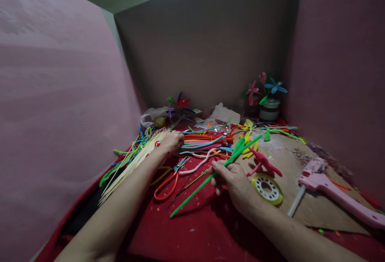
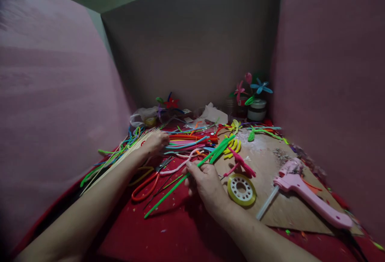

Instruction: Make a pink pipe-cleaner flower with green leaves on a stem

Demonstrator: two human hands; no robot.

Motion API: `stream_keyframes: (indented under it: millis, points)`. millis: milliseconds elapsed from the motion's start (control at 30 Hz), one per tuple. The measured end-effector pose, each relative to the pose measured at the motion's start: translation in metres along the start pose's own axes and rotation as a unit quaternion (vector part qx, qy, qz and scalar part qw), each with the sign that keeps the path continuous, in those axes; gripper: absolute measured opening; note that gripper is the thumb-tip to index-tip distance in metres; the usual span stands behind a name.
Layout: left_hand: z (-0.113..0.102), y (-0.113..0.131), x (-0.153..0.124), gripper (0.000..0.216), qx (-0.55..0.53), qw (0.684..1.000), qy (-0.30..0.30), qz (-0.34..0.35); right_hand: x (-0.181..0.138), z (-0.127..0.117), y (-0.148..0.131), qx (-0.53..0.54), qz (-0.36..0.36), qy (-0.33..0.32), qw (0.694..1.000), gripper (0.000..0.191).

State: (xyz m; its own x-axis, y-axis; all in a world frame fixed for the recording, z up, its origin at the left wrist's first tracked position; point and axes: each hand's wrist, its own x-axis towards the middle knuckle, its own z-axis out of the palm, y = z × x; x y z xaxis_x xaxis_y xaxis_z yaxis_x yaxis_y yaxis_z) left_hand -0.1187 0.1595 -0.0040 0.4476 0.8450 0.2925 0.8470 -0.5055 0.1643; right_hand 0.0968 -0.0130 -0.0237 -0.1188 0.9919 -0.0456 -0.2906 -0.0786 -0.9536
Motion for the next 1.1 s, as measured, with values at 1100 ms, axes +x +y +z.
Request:
stream_keyframes:
  millis: [1100]
  points:
    - [-0.063,0.138,-0.085,0.013,-0.440,0.883,-0.024,-0.161,0.007,-0.004,0.000,0.167,-0.026,-0.068,0.983,0.019]
